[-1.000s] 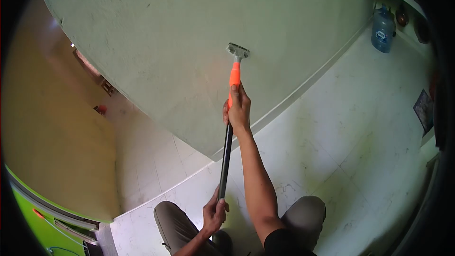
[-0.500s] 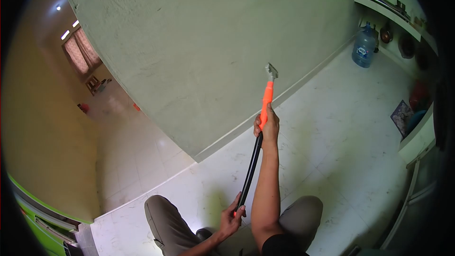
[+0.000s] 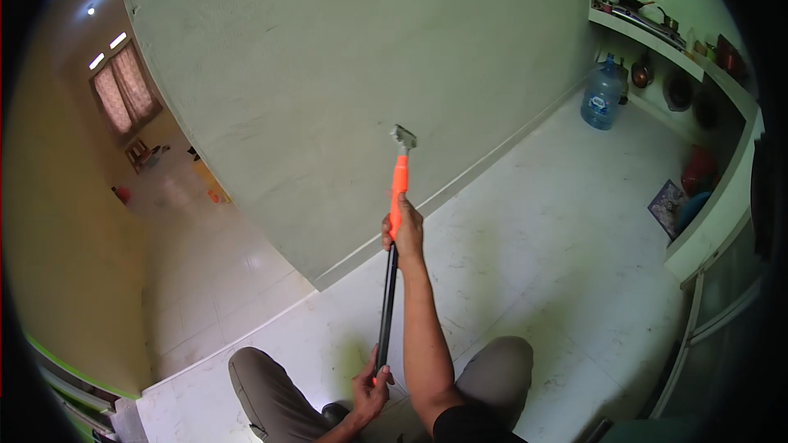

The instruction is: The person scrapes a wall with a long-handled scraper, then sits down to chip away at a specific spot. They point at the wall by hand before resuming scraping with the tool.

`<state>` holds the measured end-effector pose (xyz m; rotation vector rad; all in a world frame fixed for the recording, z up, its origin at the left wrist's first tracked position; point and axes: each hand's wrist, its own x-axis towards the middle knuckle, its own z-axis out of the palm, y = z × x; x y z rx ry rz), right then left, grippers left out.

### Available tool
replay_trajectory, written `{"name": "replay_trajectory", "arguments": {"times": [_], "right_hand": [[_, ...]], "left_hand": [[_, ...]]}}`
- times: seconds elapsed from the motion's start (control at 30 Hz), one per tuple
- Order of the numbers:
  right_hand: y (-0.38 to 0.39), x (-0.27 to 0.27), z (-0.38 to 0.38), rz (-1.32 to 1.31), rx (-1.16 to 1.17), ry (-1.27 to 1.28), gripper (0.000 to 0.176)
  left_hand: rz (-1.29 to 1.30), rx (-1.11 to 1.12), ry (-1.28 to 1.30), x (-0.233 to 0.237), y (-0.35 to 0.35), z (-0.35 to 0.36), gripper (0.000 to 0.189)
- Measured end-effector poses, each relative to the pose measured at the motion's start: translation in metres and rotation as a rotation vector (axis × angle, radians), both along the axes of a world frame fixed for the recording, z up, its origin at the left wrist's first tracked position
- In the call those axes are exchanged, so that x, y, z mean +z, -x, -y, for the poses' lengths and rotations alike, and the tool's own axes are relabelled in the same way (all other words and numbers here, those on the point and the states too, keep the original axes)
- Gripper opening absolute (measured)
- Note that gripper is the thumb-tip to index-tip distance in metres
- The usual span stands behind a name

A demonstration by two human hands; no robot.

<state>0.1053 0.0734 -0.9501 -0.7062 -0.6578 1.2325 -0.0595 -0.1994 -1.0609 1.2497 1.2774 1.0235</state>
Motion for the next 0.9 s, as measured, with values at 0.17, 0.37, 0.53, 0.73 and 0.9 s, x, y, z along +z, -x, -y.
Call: {"name": "replay_trajectory", "arguments": {"times": [0.17,0.37,0.53,0.73,0.9], "right_hand": [[-0.003,0.005,0.008,0.040,0.020,-0.045,0.067],[0.000,0.015,0.014,0.070,0.039,-0.048,0.067],[0.001,0.017,0.015,0.093,0.043,-0.072,0.067],[0.003,0.020,0.017,0.100,0.058,-0.073,0.066],[0.003,0.019,0.016,0.099,0.052,-0.063,0.064]], "left_hand": [[0.029,0.013,-0.010,-0.009,-0.008,0.002,0.059],[-0.031,-0.010,-0.080,-0.017,-0.003,0.000,0.058],[0.027,0.032,-0.029,-0.007,-0.010,0.004,0.059],[-0.026,0.009,-0.083,-0.017,-0.010,0.004,0.058],[-0.049,0.112,-0.118,-0.032,-0.013,0.007,0.023]]}}
